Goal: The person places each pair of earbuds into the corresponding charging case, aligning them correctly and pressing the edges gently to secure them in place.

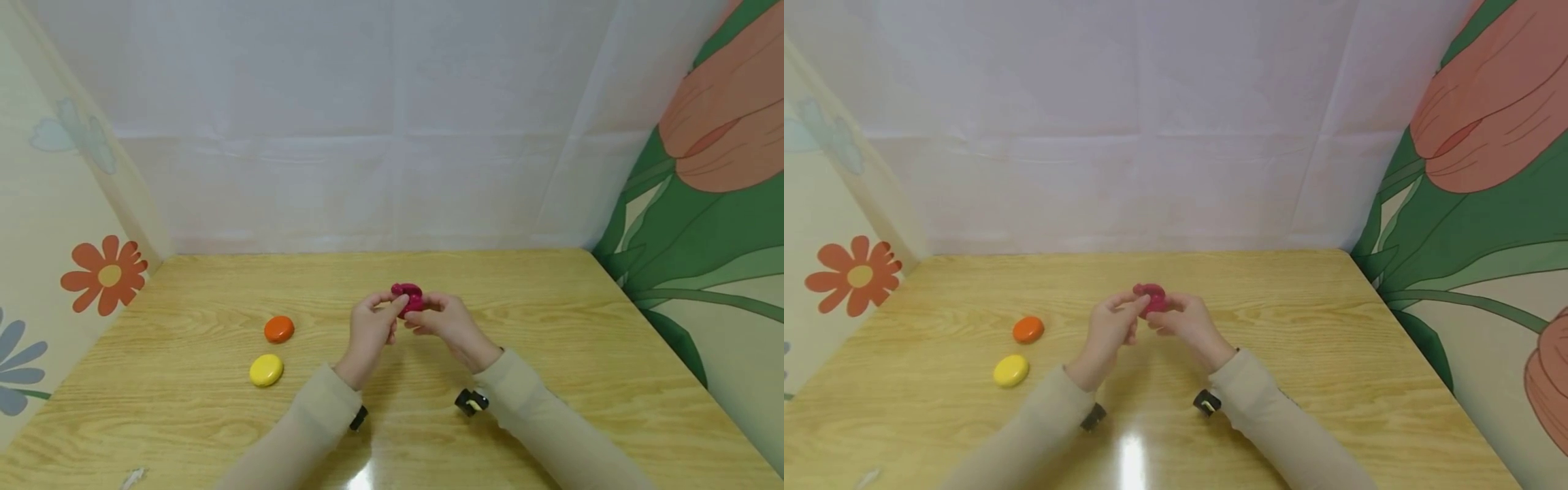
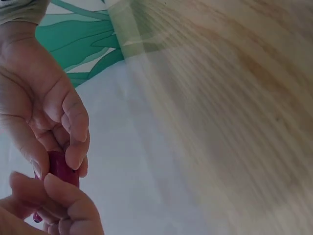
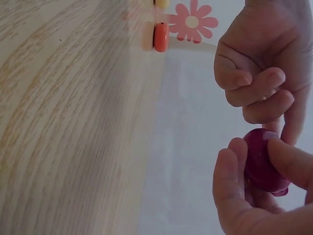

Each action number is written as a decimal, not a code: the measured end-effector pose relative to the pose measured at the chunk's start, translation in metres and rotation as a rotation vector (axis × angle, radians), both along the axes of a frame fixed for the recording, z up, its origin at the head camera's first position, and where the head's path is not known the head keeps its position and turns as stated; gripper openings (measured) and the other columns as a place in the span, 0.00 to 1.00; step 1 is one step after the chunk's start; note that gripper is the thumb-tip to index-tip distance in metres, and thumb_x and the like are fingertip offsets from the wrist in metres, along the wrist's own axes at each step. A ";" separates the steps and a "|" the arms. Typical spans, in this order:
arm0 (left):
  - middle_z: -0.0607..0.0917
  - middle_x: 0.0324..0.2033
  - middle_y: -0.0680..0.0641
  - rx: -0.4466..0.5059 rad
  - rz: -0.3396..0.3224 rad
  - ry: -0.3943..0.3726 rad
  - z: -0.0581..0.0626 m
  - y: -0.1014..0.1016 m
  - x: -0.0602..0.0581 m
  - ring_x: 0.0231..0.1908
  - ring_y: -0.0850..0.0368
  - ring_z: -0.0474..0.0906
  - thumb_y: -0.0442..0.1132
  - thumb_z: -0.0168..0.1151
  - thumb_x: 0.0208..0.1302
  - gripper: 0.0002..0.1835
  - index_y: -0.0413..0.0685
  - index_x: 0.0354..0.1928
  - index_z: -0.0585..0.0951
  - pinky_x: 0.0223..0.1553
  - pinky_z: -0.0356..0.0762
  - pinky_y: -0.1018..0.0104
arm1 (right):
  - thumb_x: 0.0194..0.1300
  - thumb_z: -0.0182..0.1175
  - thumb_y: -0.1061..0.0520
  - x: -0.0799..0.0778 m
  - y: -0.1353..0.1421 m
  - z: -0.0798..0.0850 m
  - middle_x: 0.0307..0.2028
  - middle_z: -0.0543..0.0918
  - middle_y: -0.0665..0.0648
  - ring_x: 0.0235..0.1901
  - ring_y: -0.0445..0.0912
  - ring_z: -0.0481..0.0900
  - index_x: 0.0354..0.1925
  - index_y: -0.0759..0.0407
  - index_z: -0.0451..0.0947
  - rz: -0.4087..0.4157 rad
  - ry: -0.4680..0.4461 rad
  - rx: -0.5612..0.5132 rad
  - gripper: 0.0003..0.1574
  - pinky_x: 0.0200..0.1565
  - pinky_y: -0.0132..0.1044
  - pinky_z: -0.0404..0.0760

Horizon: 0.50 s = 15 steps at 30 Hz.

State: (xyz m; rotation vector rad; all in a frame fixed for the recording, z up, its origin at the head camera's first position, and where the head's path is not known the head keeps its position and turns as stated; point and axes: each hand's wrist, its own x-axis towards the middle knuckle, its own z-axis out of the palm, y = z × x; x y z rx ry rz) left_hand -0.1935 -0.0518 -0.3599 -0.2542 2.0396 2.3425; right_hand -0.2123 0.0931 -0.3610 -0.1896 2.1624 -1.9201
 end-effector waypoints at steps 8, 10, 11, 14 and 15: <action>0.72 0.14 0.55 -0.117 0.002 0.015 0.004 -0.003 -0.004 0.11 0.66 0.64 0.50 0.66 0.67 0.21 0.36 0.44 0.82 0.16 0.69 0.76 | 0.68 0.59 0.65 0.000 0.000 0.000 0.40 0.85 0.57 0.35 0.40 0.84 0.51 0.75 0.77 0.007 -0.008 0.002 0.16 0.44 0.36 0.85; 0.72 0.14 0.55 -0.126 0.010 0.026 0.006 -0.003 -0.005 0.11 0.66 0.64 0.50 0.65 0.68 0.20 0.35 0.43 0.82 0.15 0.70 0.76 | 0.68 0.59 0.65 0.000 0.000 0.000 0.39 0.85 0.56 0.35 0.40 0.84 0.51 0.76 0.77 0.014 0.000 -0.005 0.17 0.44 0.36 0.85; 0.72 0.14 0.55 -0.126 0.014 0.031 0.006 -0.003 -0.005 0.10 0.67 0.64 0.49 0.64 0.68 0.20 0.35 0.43 0.82 0.15 0.70 0.77 | 0.68 0.59 0.66 0.000 0.000 0.000 0.38 0.84 0.55 0.35 0.40 0.84 0.51 0.76 0.76 0.015 0.001 -0.010 0.17 0.44 0.36 0.85; 0.72 0.13 0.55 -0.111 0.030 0.033 0.008 -0.002 -0.006 0.09 0.67 0.65 0.47 0.63 0.69 0.19 0.34 0.42 0.81 0.14 0.70 0.77 | 0.67 0.59 0.66 -0.001 0.001 0.000 0.37 0.84 0.53 0.34 0.39 0.83 0.51 0.77 0.76 0.024 0.017 -0.029 0.17 0.44 0.35 0.85; 0.71 0.13 0.55 -0.105 0.033 0.035 0.009 -0.002 -0.006 0.09 0.68 0.64 0.47 0.63 0.70 0.18 0.34 0.42 0.81 0.14 0.70 0.77 | 0.67 0.59 0.66 -0.001 0.001 0.000 0.37 0.84 0.53 0.34 0.39 0.83 0.51 0.77 0.76 0.025 0.021 -0.035 0.17 0.44 0.35 0.85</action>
